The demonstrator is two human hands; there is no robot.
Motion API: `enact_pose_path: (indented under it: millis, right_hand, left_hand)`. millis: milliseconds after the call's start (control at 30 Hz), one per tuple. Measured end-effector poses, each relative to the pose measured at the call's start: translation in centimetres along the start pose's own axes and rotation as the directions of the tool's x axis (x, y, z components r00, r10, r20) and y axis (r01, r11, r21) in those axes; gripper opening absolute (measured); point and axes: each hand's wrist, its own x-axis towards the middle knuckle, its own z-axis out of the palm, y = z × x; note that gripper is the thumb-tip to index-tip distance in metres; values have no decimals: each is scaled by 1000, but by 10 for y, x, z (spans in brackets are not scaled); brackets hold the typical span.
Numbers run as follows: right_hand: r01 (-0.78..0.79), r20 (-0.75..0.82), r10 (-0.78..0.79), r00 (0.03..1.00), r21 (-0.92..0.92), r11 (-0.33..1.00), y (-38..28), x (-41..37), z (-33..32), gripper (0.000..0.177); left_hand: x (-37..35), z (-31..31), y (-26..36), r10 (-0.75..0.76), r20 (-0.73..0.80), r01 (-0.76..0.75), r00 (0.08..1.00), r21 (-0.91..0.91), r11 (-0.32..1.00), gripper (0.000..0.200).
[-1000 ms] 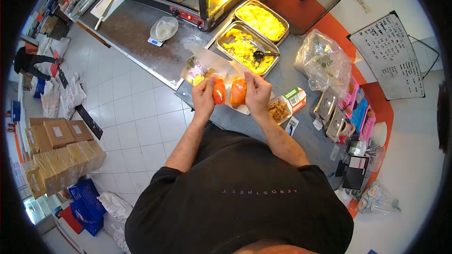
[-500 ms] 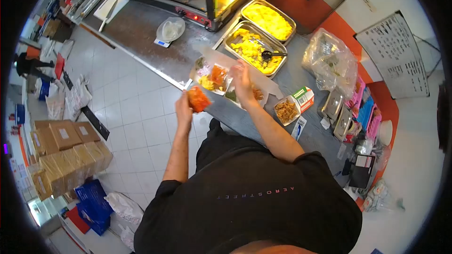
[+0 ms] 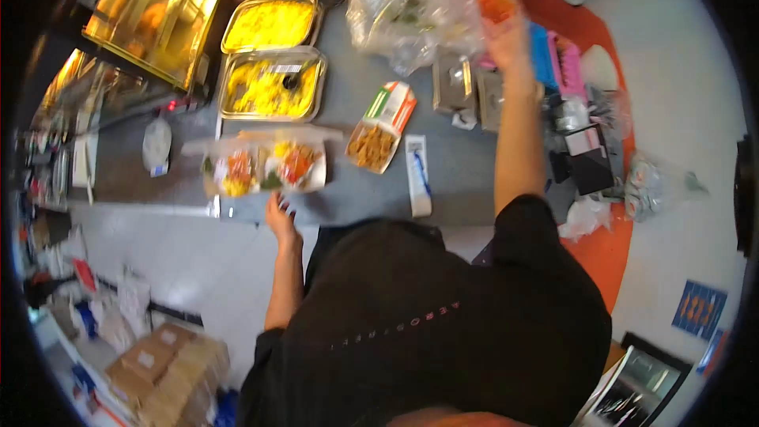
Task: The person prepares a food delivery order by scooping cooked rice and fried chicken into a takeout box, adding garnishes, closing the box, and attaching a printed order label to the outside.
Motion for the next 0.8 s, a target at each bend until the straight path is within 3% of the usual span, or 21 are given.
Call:
enact_pose_path:
  millis: [67, 133, 167, 233, 267, 300, 333, 367, 433, 500, 533, 600, 633, 667, 700, 733, 800]
  right_hand:
    - [25, -191, -75, 979, -250, 968, -1, 9, 4, 48]
    - [191, -36, -227, 973, -422, 886, 24, -27, 28, 46]
    - [230, 73, -221, 972, -453, 861, 51, -38, 32, 44]
    - [174, 409, 62, 910, -515, 839, 115, -66, 42, 39]
    - [171, 547, 199, 813, -551, 817, 147, -80, 46, 37]
    - [292, 680, 309, 665, -618, 730, 189, -89, 55, 40]
    - [488, 685, 416, 599, -723, 489, 215, -110, 68, 47]
    - [504, 667, 450, 594, -745, 438, 238, -128, 76, 48]
    - [516, 640, 474, 605, -769, 379, 264, -153, 87, 50]
    - [436, 482, 697, 531, -861, 263, 277, -169, 93, 52]
    - [426, 472, 689, 550, -868, 255, 283, -182, 89, 52]
    - [693, 533, 590, 607, -718, -64, 296, -220, 74, 57]
    - [674, 515, 580, 632, -734, -83, 302, -241, 63, 57]
    - [744, 622, 462, 632, -653, -138, 305, -262, 47, 54]
    - [795, 718, 343, 605, -569, -211, 306, -281, 34, 52]
    - [775, 699, 335, 631, -587, -233, 308, -298, 22, 52]
    - [706, 704, 52, 708, -702, -93, 309, -323, 7, 43]
  left_hand:
    - [24, -16, -29, -126, -43, 127, 991, 24, 992, 43]
    - [46, -27, -44, -201, -51, 203, 978, 54, 978, 42]
    - [66, -35, -56, -130, -63, 134, 990, 74, 988, 43]
    - [82, -33, -43, -14, -87, 25, 996, 119, 993, 38]
    - [110, -44, -45, -19, -30, 20, 999, 28, 999, 31]
    - [120, -45, -33, -54, -36, 56, 998, 63, 996, 27]
    - [129, -45, -20, -89, -39, 93, 995, 98, 991, 24]
    - [146, -50, -13, -83, -31, 86, 996, 104, 991, 24]
    - [179, -61, -5, -34, 131, 13, 991, 158, 987, 23]
    - [167, -54, 20, -71, 219, 42, 973, 131, 991, 26]
    - [153, -47, 35, -106, 293, 79, 950, 103, 991, 29]
    - [136, -39, 35, -120, 411, 58, 904, 159, 986, 33]
    - [137, -39, 25, 15, 444, -147, 896, 264, 953, 33]
    - [139, -41, 15, 143, 495, -346, 857, 348, 871, 34]
    - [144, -47, 5, 175, 568, -488, 804, 462, 741, 30]
    - [136, -43, -3, 258, 575, -551, 776, 420, 721, 30]
    - [109, -38, -3, 306, 600, -617, 739, 422, 664, 29]
